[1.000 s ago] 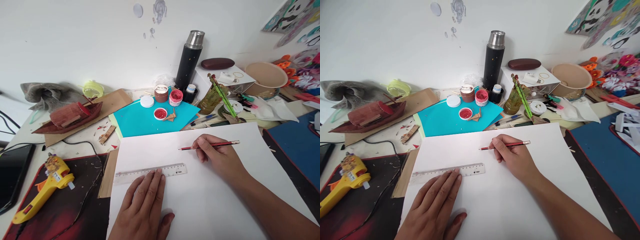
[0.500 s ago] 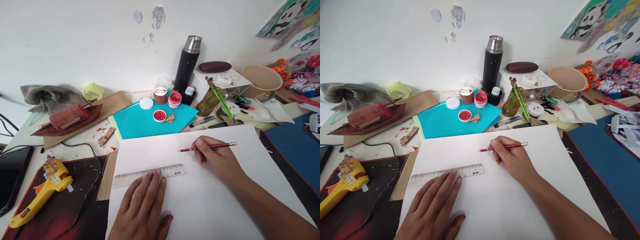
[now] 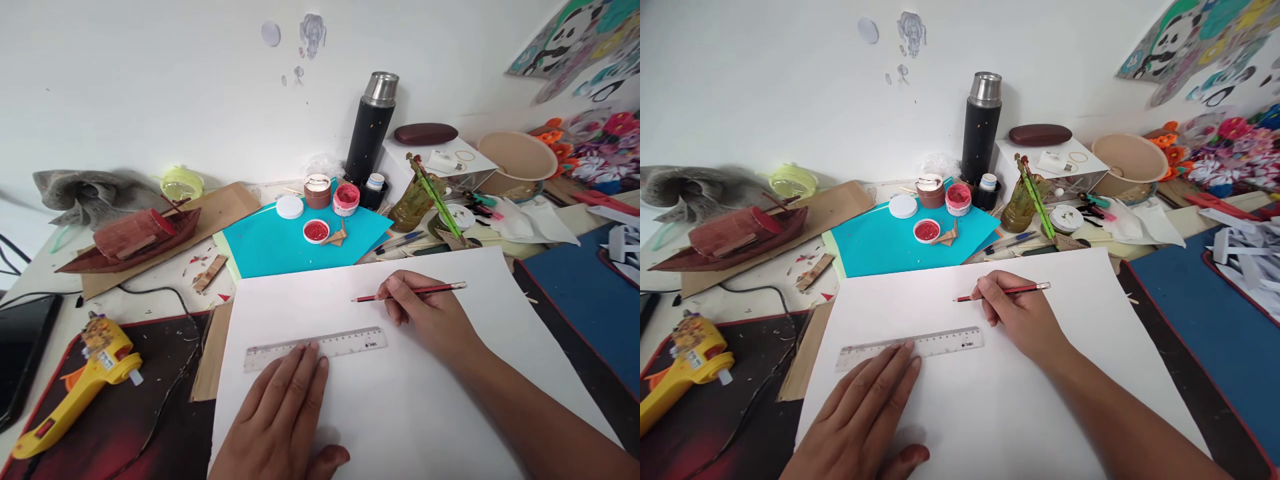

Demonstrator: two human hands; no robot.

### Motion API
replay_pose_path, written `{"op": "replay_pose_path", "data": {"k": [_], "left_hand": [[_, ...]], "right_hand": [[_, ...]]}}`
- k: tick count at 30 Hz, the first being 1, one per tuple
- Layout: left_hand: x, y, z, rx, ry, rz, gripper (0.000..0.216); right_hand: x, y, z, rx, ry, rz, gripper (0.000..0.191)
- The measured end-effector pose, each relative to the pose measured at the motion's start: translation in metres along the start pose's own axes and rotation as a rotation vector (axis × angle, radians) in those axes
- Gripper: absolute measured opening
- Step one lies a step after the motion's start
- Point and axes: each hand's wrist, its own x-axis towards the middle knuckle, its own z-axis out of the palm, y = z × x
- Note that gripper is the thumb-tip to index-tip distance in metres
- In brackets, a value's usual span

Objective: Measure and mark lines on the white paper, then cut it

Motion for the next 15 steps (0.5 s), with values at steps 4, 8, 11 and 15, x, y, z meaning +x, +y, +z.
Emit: {"op": "replay_pose_path", "data": {"k": [4,8,11,15], "left_hand": [[0.0006,0.0017,-0.0015,-0.026,0.003,0.036,0.065],[-0.0006,-0.0001,-0.0055,-0.056,0.064,-0.122,0.049],[0.0005,-0.0022,-0.0050,-0.056,0.067,-0.160,0.047],[0.0004,-0.0035,-0.0005,-0.050,0.060,-0.142,0.049]], "right_hand": [[-0.0003,0.0009,-0.0007,0.002,-0.005,-0.007,0.061],[0.0000,0.0017,-0.0007,0.006,-0.003,0.002,0.060],[0.0003,0.0022,-0.0008,-0.006,-0.006,0.006,0.060],[0.0002,0.0031,-0.0012,-0.026,-0.008,0.003,0.061]]}}
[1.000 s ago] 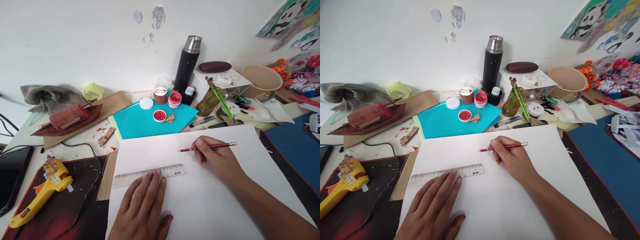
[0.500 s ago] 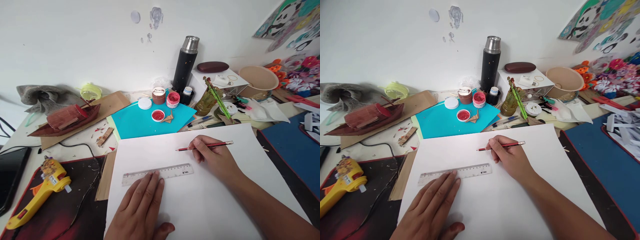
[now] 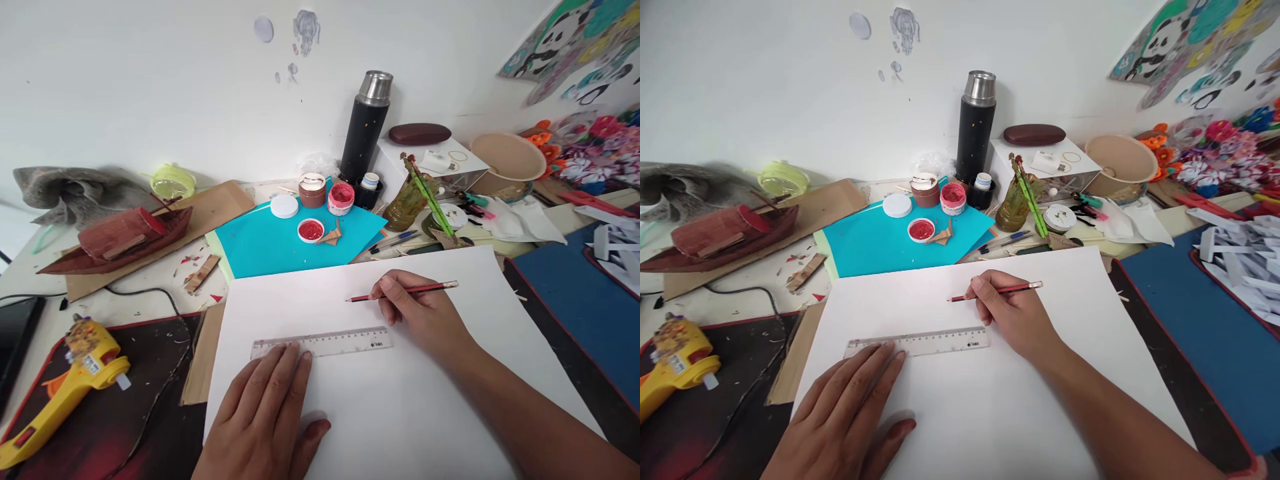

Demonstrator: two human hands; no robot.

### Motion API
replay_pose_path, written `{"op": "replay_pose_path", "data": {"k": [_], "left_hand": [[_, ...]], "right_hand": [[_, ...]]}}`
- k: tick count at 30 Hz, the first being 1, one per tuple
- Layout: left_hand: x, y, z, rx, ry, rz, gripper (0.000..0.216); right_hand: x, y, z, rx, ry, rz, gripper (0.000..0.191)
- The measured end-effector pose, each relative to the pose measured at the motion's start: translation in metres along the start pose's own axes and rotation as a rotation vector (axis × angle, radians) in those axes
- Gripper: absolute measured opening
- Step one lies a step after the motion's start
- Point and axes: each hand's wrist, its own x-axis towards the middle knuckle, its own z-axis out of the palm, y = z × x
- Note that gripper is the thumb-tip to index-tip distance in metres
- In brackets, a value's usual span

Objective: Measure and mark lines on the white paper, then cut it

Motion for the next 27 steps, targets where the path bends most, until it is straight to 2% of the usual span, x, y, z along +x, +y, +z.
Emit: {"op": "replay_pose_path", "data": {"k": [14,27], "left_hand": [[-0.0091,-0.0004,0.0048,0.079,-0.062,0.069,0.056],[-0.0034,0.0015,0.0043,0.067,-0.005,0.072,0.047]], "right_hand": [[-0.0005,0.0018,0.0000,0.021,-0.010,0.011,0.058],[0.0015,0.0013,-0.0013,0.061,-0.003,0.018,0.059]]}}
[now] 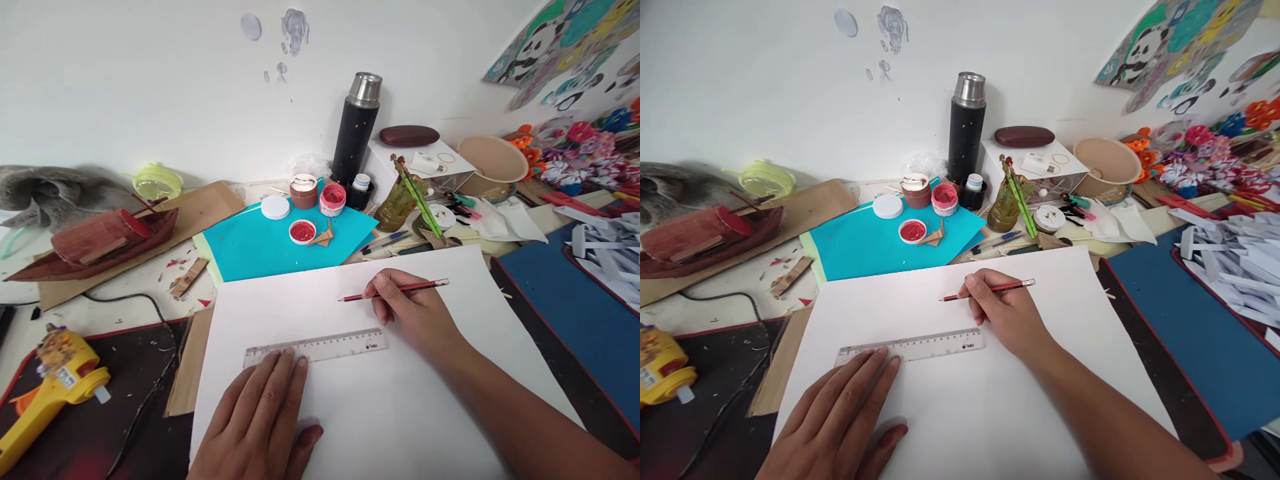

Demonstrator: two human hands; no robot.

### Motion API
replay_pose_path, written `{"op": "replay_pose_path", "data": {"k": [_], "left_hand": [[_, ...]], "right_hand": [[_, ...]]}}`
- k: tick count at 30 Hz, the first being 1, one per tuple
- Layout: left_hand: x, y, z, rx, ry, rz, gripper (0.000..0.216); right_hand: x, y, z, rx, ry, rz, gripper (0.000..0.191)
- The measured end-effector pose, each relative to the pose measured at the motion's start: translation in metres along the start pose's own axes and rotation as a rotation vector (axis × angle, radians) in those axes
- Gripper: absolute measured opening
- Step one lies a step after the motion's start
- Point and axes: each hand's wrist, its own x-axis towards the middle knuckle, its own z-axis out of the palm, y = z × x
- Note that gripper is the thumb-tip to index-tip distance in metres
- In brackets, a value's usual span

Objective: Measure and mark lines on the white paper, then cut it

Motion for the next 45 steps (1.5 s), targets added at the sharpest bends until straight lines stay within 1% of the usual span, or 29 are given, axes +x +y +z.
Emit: {"op": "replay_pose_path", "data": {"k": [7,13,17,31,39,45], "left_hand": [[0.001,0.000,-0.001,-0.052,-0.010,-0.019,0.045],[0.001,0.000,-0.002,-0.041,0.003,-0.012,0.043],[0.000,0.001,-0.001,-0.046,-0.009,-0.010,0.045],[0.003,0.002,-0.002,-0.061,0.049,-0.030,0.040],[0.001,0.004,0.002,-0.045,0.023,-0.022,0.044],[0.006,0.005,0.000,-0.043,0.081,-0.034,0.039]], "right_hand": [[-0.001,0.002,0.000,0.018,0.000,-0.016,0.056],[0.000,0.001,0.000,0.036,-0.007,-0.014,0.056],[0.000,0.003,0.000,0.039,-0.007,-0.014,0.057],[0.002,0.009,0.001,0.057,0.003,-0.040,0.057],[0.004,0.018,0.000,0.070,0.004,-0.053,0.054],[0.005,0.013,0.003,0.088,0.038,-0.042,0.059]]}}
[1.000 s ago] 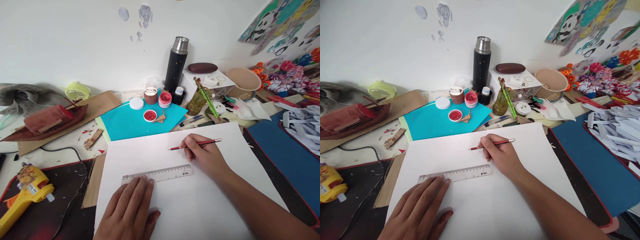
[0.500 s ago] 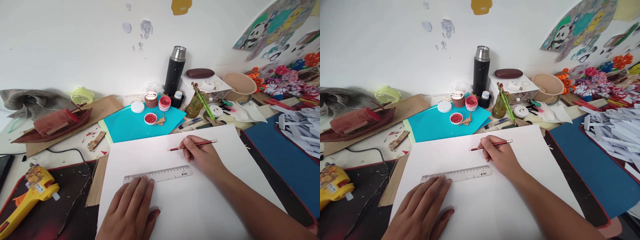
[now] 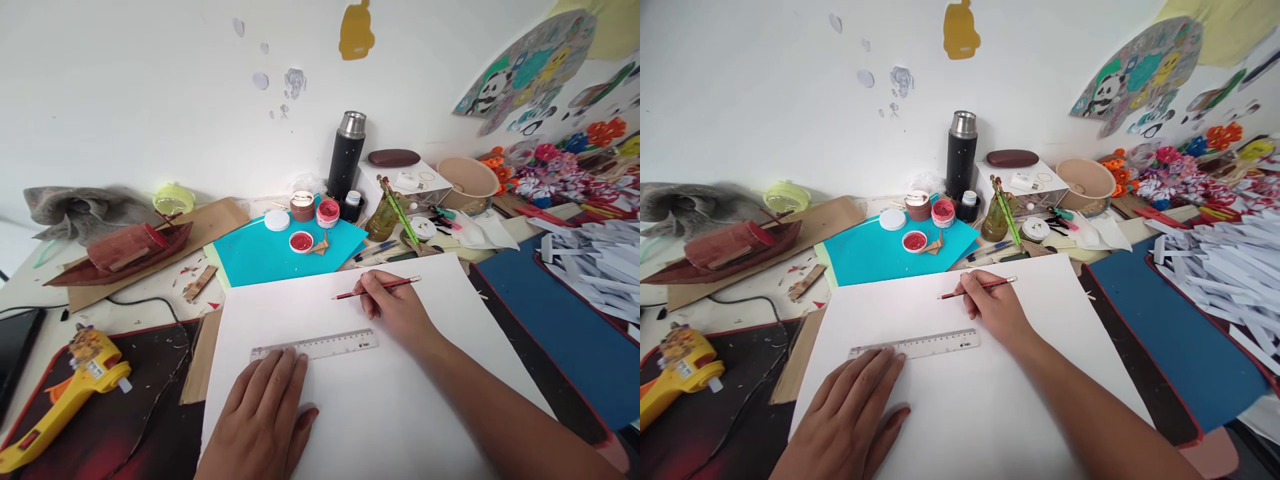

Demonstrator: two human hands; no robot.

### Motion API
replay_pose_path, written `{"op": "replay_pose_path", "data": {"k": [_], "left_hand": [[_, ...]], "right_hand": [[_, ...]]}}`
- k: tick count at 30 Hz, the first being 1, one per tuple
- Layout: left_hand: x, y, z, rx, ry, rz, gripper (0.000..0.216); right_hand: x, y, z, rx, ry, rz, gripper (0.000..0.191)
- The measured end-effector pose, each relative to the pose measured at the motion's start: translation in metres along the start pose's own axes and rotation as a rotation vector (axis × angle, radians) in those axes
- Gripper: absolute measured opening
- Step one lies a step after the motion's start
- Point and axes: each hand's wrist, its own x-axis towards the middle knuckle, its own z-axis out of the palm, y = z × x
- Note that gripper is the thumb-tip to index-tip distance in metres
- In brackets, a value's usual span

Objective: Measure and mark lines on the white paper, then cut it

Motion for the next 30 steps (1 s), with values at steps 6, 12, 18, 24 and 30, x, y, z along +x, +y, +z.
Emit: {"op": "replay_pose_path", "data": {"k": [6,12,18,24,30], "left_hand": [[0.003,0.001,-0.001,0.000,0.030,-0.001,0.037],[0.004,0.000,-0.002,0.003,0.047,0.012,0.038],[0.002,0.001,0.002,-0.012,0.062,0.004,0.037],[-0.004,0.001,0.003,0.006,0.013,0.001,0.040],[-0.006,0.000,0.002,0.022,-0.015,0.004,0.041]], "right_hand": [[0.004,-0.004,0.001,0.060,0.028,0.016,0.062],[0.010,-0.006,0.006,0.109,0.059,0.010,0.061],[0.015,-0.006,0.020,0.136,0.005,0.022,0.062],[0.018,-0.006,0.029,0.141,-0.006,-0.013,0.061],[0.013,-0.004,0.027,0.088,-0.002,-0.033,0.059]]}}
